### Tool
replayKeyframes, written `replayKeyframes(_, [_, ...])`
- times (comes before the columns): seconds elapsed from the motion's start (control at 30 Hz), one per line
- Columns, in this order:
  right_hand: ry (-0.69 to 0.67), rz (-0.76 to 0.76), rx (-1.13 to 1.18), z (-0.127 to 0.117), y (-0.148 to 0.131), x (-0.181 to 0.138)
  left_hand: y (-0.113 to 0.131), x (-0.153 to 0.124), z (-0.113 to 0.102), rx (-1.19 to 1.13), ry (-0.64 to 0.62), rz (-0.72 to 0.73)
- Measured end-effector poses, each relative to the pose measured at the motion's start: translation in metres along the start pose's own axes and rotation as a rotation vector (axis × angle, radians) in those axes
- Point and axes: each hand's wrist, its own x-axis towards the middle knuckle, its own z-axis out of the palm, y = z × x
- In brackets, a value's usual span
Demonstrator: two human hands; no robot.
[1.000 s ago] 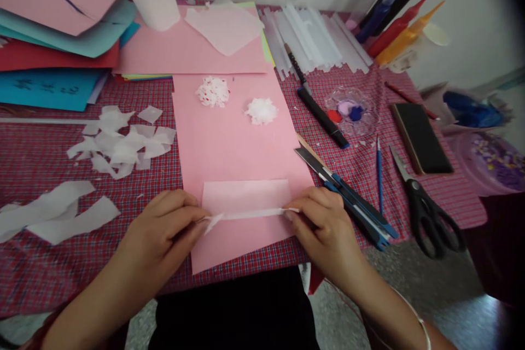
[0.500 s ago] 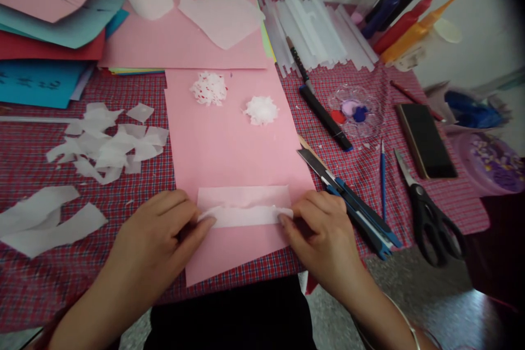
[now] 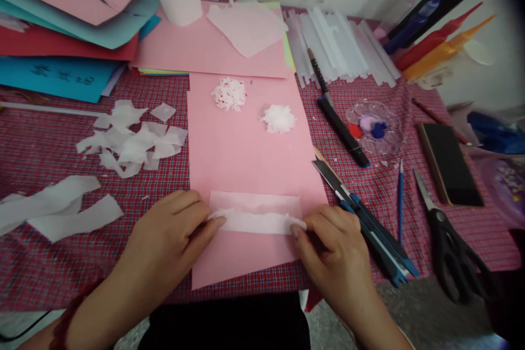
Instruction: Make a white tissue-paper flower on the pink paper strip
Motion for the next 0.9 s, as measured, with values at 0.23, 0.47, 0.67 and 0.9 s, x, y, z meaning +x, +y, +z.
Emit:
replayKeyframes(0.23, [-0.006,0.005,0.009,0.0011,0.0004,0.0014,0.0020,0.0008,0.0020,0.041,0.025,0.000])
replayKeyframes(0.47, [-0.020,0.027,-0.003,-0.0004,-0.0017,0.0027,0.0011,-0.0007,0.0008,0.024,0.022,0.015])
replayKeyframes(0.67, [-0.013,0.020,-0.023,0.0016,-0.0004,0.0024,0.0019,-0.0005,-0.0003,0.044,0.031,0.028])
replayKeyframes(0.9, [0.022,0.046,-0.018,0.0035,0.0022,0.0010,0.0004,-0.0020,0.0028,0.083,0.087,-0.010])
